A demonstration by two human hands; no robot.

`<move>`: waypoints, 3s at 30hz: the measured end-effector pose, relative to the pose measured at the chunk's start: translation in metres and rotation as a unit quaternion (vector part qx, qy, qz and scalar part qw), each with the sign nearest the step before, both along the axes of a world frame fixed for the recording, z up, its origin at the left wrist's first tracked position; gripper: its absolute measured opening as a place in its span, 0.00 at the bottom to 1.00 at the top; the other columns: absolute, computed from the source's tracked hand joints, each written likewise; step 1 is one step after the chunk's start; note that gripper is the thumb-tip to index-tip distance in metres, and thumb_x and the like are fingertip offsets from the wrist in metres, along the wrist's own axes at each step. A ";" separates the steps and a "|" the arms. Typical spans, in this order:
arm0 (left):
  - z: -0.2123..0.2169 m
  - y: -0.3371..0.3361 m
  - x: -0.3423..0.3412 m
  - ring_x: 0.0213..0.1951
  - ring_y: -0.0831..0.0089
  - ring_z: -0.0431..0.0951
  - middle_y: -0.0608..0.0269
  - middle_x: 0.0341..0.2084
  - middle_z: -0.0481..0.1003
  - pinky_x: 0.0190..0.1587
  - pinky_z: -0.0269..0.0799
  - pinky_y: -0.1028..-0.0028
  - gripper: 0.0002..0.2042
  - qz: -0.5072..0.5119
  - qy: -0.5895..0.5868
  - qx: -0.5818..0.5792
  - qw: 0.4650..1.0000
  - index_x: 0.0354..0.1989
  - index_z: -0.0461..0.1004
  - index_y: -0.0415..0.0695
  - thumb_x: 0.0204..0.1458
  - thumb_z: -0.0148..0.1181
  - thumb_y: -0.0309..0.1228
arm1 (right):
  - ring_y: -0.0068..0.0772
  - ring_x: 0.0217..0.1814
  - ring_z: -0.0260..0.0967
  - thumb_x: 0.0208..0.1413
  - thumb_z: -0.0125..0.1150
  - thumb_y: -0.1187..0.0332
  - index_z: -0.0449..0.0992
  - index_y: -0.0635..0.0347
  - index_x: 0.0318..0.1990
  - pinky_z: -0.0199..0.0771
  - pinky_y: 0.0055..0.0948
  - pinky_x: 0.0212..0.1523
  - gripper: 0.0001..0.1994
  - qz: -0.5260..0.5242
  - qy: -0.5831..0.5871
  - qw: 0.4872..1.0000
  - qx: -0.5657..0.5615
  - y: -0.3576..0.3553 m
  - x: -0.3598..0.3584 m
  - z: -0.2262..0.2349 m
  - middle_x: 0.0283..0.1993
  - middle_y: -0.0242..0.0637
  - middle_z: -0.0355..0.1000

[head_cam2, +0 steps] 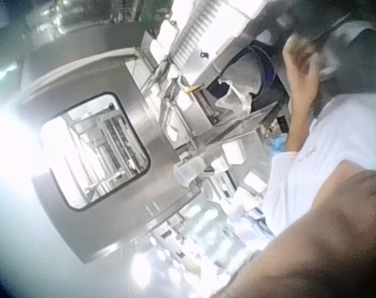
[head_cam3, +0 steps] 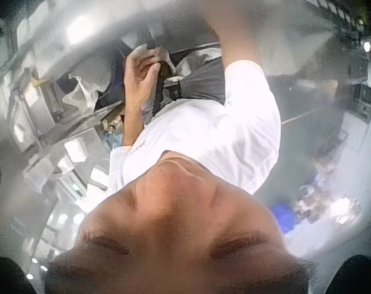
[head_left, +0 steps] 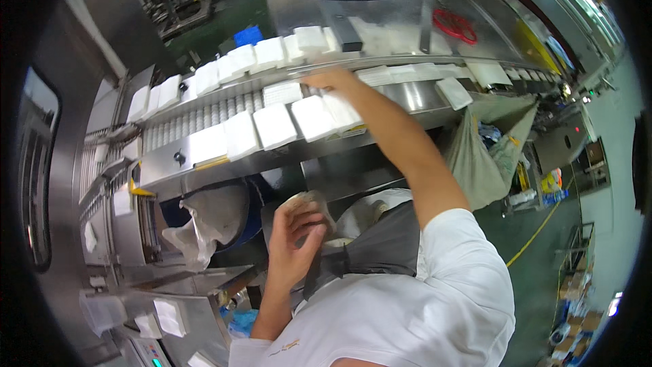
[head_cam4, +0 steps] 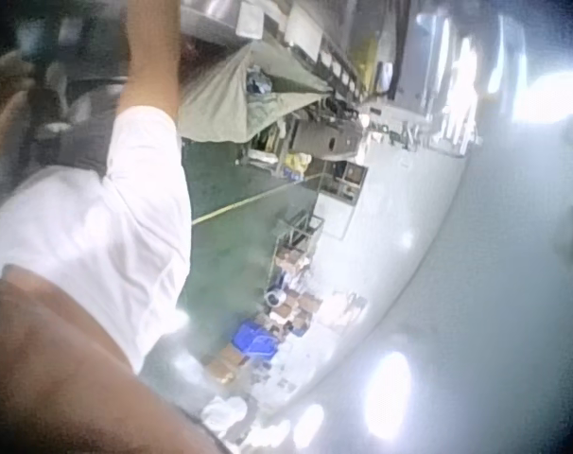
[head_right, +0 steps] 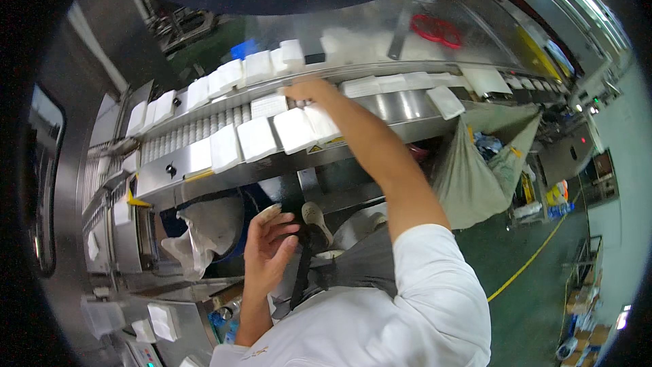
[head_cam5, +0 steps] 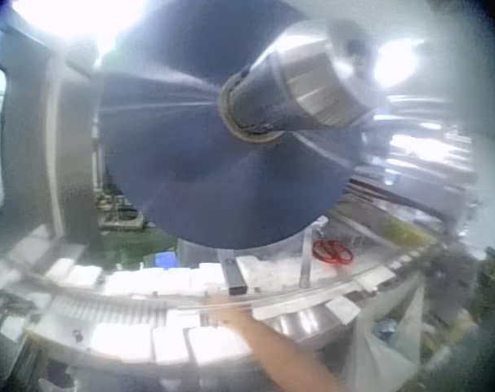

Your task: The person picks up white rectangular items from a conveyor belt, places some into a large sack, and sets others on a digital scale by hand.

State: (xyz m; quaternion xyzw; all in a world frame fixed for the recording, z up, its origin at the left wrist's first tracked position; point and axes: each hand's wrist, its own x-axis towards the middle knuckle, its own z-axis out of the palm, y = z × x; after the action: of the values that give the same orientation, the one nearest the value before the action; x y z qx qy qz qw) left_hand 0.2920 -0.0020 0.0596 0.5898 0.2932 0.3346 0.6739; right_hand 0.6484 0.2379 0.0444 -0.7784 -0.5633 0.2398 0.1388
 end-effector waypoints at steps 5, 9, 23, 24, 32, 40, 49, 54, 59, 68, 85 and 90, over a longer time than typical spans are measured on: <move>-0.012 0.005 -0.010 0.54 0.66 0.79 0.51 0.58 0.75 0.60 0.74 0.67 0.27 0.053 -0.007 -0.009 0.999 0.68 0.64 0.39 0.60 0.61 0.17 | 0.54 0.46 0.80 0.51 0.60 0.59 0.87 0.60 0.35 0.79 0.53 0.50 0.15 0.112 -0.140 0.983 0.022 0.073 0.034 -0.085 0.43 0.53 0.82; -0.003 0.010 -0.004 0.54 0.67 0.79 0.50 0.57 0.75 0.61 0.73 0.69 0.26 0.055 0.002 0.019 0.998 0.68 0.63 0.37 0.62 0.62 0.20 | 0.52 0.59 0.78 0.47 0.69 0.54 0.86 0.60 0.48 0.76 0.46 0.61 0.24 -0.037 -0.088 0.995 -0.004 0.056 0.032 -0.056 0.55 0.51 0.80; 0.047 0.097 0.027 0.56 0.64 0.78 0.47 0.56 0.75 0.61 0.73 0.68 0.34 0.113 -0.246 -0.138 0.953 0.69 0.59 0.31 0.58 0.71 0.27 | 0.12 0.36 0.67 0.61 0.70 0.71 0.76 0.60 0.43 0.69 0.17 0.37 0.08 0.107 0.419 0.894 0.116 -0.141 -0.114 0.115 0.36 0.24 0.73; 0.039 0.098 0.028 0.55 0.65 0.78 0.46 0.56 0.75 0.60 0.74 0.68 0.33 0.135 -0.225 -0.119 0.958 0.69 0.61 0.31 0.59 0.71 0.26 | 0.12 0.38 0.69 0.62 0.70 0.71 0.76 0.61 0.44 0.71 0.18 0.39 0.08 0.118 0.403 0.900 0.118 -0.142 -0.118 0.111 0.36 0.24 0.73; 0.011 0.088 -0.027 0.50 0.67 0.82 0.50 0.50 0.79 0.55 0.79 0.69 0.22 0.264 -0.132 -0.053 0.954 0.63 0.70 0.34 0.59 0.65 0.19 | 0.22 0.35 0.76 0.66 0.65 0.53 0.78 0.65 0.47 0.79 0.28 0.37 0.20 0.115 0.250 0.954 0.119 -0.091 -0.129 0.096 0.34 0.37 0.78; 0.011 0.078 -0.044 0.50 0.65 0.83 0.46 0.52 0.79 0.55 0.80 0.69 0.24 0.219 -0.156 -0.037 0.963 0.65 0.67 0.33 0.61 0.65 0.21 | 0.53 0.67 0.73 0.59 0.63 0.42 0.80 0.69 0.57 0.75 0.45 0.64 0.35 -0.021 -0.087 0.996 -0.025 0.025 -0.068 0.022 0.63 0.58 0.75; 0.016 0.072 -0.059 0.43 0.68 0.84 0.50 0.47 0.81 0.49 0.81 0.73 0.25 0.238 -0.128 -0.033 0.962 0.65 0.67 0.35 0.61 0.66 0.24 | 0.47 0.47 0.78 0.51 0.64 0.56 0.86 0.64 0.45 0.79 0.43 0.48 0.21 -0.067 0.001 0.996 0.061 0.060 -0.055 -0.030 0.44 0.49 0.81; 0.011 0.068 -0.057 0.47 0.74 0.81 0.57 0.47 0.79 0.54 0.77 0.75 0.24 0.254 -0.109 -0.062 0.959 0.62 0.71 0.36 0.57 0.70 0.21 | 0.37 0.39 0.79 0.55 0.75 0.56 0.81 0.65 0.51 0.83 0.36 0.34 0.23 -0.121 0.358 0.924 0.054 -0.007 -0.033 0.034 0.46 0.43 0.79; 0.020 0.058 -0.057 0.49 0.73 0.80 0.55 0.48 0.78 0.55 0.76 0.73 0.25 0.235 -0.131 -0.077 0.960 0.63 0.68 0.35 0.58 0.70 0.22 | 0.34 0.48 0.80 0.56 0.76 0.55 0.78 0.68 0.54 0.86 0.27 0.43 0.27 -0.141 0.339 0.928 0.065 -0.037 -0.021 0.075 0.50 0.43 0.79; 0.019 0.059 -0.066 0.47 0.69 0.82 0.53 0.48 0.80 0.52 0.79 0.72 0.23 0.276 -0.038 -0.053 0.959 0.63 0.70 0.35 0.59 0.65 0.19 | 0.37 0.47 0.80 0.60 0.71 0.58 0.83 0.66 0.48 0.86 0.36 0.48 0.19 -0.036 0.409 0.900 0.145 -0.004 -0.042 0.037 0.46 0.42 0.82; 0.020 0.086 -0.070 0.47 0.72 0.81 0.53 0.50 0.80 0.51 0.77 0.74 0.24 0.287 -0.119 0.013 0.950 0.64 0.69 0.34 0.60 0.69 0.25 | 0.41 0.40 0.83 0.61 0.60 0.62 0.82 0.65 0.39 0.83 0.39 0.44 0.14 -0.041 0.021 0.967 0.249 -0.054 -0.083 0.098 0.35 0.49 0.82; 0.048 0.113 0.008 0.51 0.69 0.80 0.50 0.51 0.78 0.56 0.76 0.71 0.23 0.184 -0.127 0.004 0.975 0.63 0.68 0.32 0.61 0.67 0.23 | 0.26 0.45 0.77 0.69 0.61 0.53 0.76 0.66 0.57 0.80 0.26 0.47 0.23 0.139 0.424 0.891 0.088 -0.130 -0.095 0.100 0.50 0.39 0.78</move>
State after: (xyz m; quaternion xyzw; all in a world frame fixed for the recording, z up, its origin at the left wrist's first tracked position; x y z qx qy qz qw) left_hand 0.2999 0.1114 0.1079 0.4813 0.3077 0.5264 0.6297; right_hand 0.5529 0.1077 0.1440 -0.5015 -0.5721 0.5130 0.3975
